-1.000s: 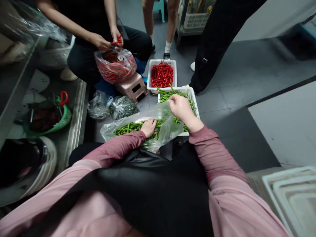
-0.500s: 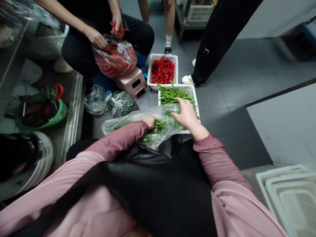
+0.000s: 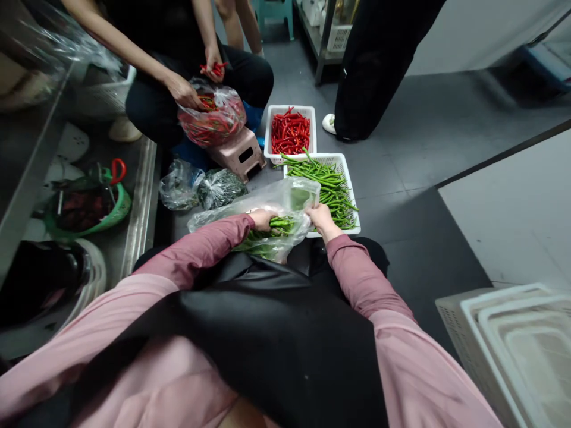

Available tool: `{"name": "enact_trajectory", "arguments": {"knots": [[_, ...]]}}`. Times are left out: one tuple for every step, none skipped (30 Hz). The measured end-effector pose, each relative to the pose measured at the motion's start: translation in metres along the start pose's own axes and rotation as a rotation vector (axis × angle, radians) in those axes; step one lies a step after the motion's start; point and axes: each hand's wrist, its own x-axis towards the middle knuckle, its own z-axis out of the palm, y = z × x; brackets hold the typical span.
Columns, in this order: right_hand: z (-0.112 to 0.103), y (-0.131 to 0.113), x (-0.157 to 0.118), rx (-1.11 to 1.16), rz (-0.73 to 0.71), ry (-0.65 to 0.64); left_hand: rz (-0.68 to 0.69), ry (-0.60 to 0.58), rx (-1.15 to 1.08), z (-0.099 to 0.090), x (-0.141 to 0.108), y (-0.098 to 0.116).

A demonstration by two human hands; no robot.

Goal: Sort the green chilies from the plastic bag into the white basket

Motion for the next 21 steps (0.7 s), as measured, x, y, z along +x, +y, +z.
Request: {"name": "enact_trajectory", "arguments": {"knots": [[0.001,0.001,0.006,0.067,0.058,0.048,0.029,0.007,0.027,-0.003,-0.006,0.002],[-0.001,0.001,0.011,0.113,0.100,0.102,0.057,0.018,0.038,-0.007,-0.012,0.002],[-0.003,0.002,0.016,0.125,0.118,0.143,0.084,0.031,0.030,-0.011,-0.019,0.002],[-0.006,0.004,0.019,0.118,0.119,0.168,0.101,0.050,0.008,-0.015,-0.026,0.001],[-0.008,0.006,0.020,0.100,0.133,0.178,0.096,0.097,-0.031,-0.020,-0.033,-0.002],[-0.009,0.008,0.021,0.060,0.152,0.173,0.065,0.186,-0.096,-0.026,-0.041,-0.005],[-0.009,0.010,0.020,0.001,0.169,0.154,0.015,0.304,-0.190,-0.031,-0.047,-0.009],[-0.009,0.012,0.020,-0.066,0.181,0.134,-0.037,0.422,-0.304,-0.035,-0.053,-0.011],[-0.008,0.012,0.018,-0.135,0.183,0.111,-0.074,0.517,-0.422,-0.039,-0.058,-0.013],[-0.007,0.012,0.017,-0.202,0.170,0.080,-0.082,0.570,-0.528,-0.043,-0.062,-0.014],[-0.006,0.009,0.015,-0.264,0.149,0.044,-0.063,0.583,-0.611,-0.045,-0.066,-0.013],[-0.006,0.005,0.011,-0.320,0.122,0.010,-0.032,0.576,-0.663,-0.047,-0.069,-0.011],[-0.007,0.000,0.005,-0.377,0.094,-0.002,-0.005,0.576,-0.692,-0.049,-0.072,-0.008],[-0.008,-0.008,-0.002,-0.436,0.058,0.024,0.004,0.602,-0.711,-0.050,-0.076,-0.005],[-0.009,-0.016,-0.012,-0.493,0.006,0.089,-0.004,0.646,-0.725,-0.051,-0.079,-0.001],[-0.009,-0.026,-0.023,-0.542,-0.069,0.181,-0.017,0.692,-0.736,-0.052,-0.083,0.002],[-0.008,-0.037,-0.035,-0.580,-0.170,0.277,-0.026,0.726,-0.744,-0.053,-0.087,0.006],[-0.007,-0.047,-0.047,-0.596,-0.292,0.340,-0.026,0.741,-0.749,-0.053,-0.091,0.008],[-0.004,-0.058,-0.059,-0.584,-0.414,0.350,-0.015,0.740,-0.748,-0.052,-0.095,0.011],[0.000,-0.069,-0.068,-0.542,-0.521,0.315,0.000,0.734,-0.742,-0.051,-0.098,0.013],[0.005,-0.079,-0.076,-0.469,-0.601,0.252,0.014,0.732,-0.733,-0.049,-0.100,0.015]]}}
